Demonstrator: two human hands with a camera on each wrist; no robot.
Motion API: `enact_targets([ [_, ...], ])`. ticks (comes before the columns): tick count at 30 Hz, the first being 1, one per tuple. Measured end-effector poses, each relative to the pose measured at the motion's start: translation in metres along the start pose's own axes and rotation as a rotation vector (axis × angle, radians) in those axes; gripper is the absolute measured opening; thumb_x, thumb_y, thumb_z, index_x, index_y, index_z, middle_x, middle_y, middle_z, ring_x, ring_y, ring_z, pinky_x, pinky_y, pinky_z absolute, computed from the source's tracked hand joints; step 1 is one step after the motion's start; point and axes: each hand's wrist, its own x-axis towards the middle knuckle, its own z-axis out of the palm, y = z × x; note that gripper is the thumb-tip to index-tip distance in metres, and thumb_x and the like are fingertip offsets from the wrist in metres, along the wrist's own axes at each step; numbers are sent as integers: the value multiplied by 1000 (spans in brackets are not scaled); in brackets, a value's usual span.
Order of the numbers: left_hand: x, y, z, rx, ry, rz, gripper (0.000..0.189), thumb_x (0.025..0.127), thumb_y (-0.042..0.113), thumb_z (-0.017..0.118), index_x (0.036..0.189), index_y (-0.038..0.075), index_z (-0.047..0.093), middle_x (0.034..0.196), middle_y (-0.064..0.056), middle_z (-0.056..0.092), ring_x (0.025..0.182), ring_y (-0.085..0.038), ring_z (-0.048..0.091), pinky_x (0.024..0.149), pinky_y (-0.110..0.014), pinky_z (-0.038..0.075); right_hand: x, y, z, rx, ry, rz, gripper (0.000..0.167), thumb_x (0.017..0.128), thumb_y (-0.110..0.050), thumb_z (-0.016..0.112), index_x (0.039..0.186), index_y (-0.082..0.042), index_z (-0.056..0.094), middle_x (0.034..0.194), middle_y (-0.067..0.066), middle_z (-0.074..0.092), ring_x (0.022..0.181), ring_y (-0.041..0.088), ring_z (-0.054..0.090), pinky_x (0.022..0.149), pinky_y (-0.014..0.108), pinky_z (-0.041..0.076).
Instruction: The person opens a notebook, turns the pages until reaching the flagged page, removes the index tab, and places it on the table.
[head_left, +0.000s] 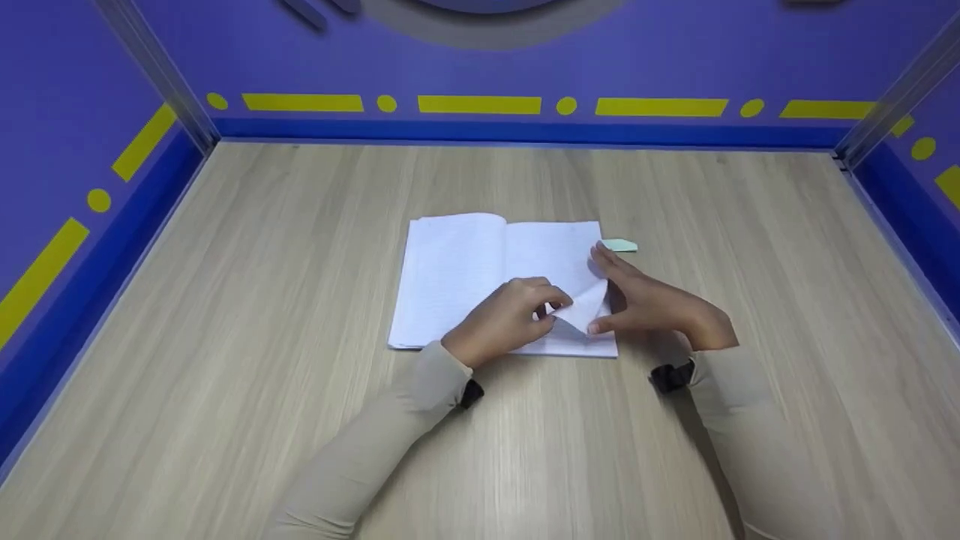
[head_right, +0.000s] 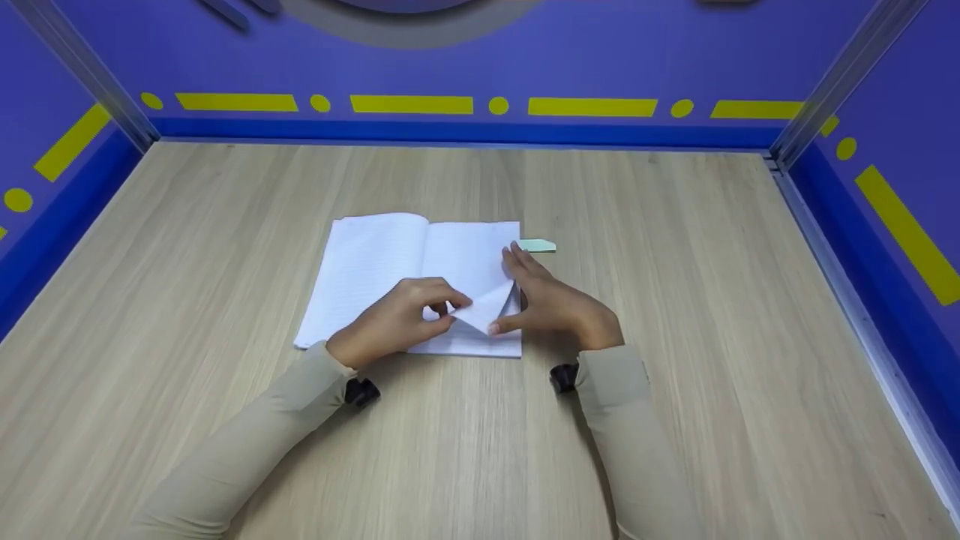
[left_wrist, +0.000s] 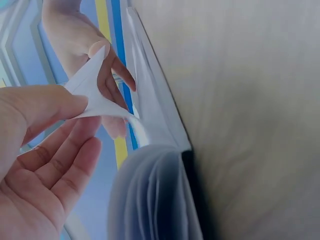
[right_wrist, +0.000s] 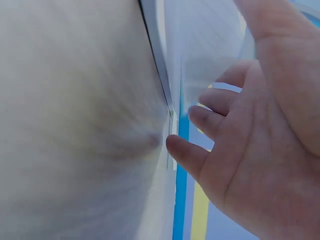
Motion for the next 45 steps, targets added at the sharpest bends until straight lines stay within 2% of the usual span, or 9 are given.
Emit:
enact_targets([
  [10, -5, -5, -7, -149, 124, -37, 32, 87, -4, 58, 117, 3, 67, 103, -11, 70, 83, -15, 65, 78, -29, 55, 3, -1, -3, 59, 71, 5, 125, 75, -38, 80, 152, -4, -12, 161, 16, -13, 149, 32, -8, 119, 52, 7],
  [15, -6, -6, -14, -190, 214, -35, 33, 86, -4, 58, 117, 2, 67, 97, -11, 70, 78, -16, 65, 74, -28, 55, 4, 0, -4, 93, 91, 14, 126, 76, -37, 80, 152, -4, -14, 161, 15, -12, 149, 31, -5, 119, 52, 8],
  [21, -9, -9, -25, -262, 303, -45, 31, 85, -3, 60, 114, 2, 68, 91, -11, 70, 72, -15, 62, 71, -30, 55, 4, 1, -3, 83, 80, -20, 122, 77, -37, 79, 153, -3, -10, 161, 17, -10, 149, 32, -5, 119, 52, 10],
  [35, -21, -18, -42, -362, 403, -146, 29, 85, 1, 64, 113, 4, 69, 85, -10, 68, 72, -13, 59, 70, -23, 52, 0, 3, -1, 26, 22, -76, 112, 78, -42, 76, 154, -3, 4, 162, 15, 1, 150, 32, 2, 119, 50, 10],
  [42, -30, -24, -50, -335, 439, -175, 29, 85, 6, 65, 114, 8, 70, 111, -6, 71, 78, -11, 61, 73, -27, 52, 0, 3, 0, 35, -10, -35, 109, 78, -46, 75, 155, -9, 6, 163, 12, 2, 150, 30, 2, 119, 51, 10],
  [45, -33, -26, -53, -351, 446, -193, 30, 85, 6, 65, 114, 8, 70, 113, -6, 71, 86, -11, 63, 74, -23, 51, -1, 3, 1, 29, -23, -25, 109, 78, -47, 74, 155, -11, 7, 162, 12, 3, 150, 31, 2, 119, 51, 10],
])
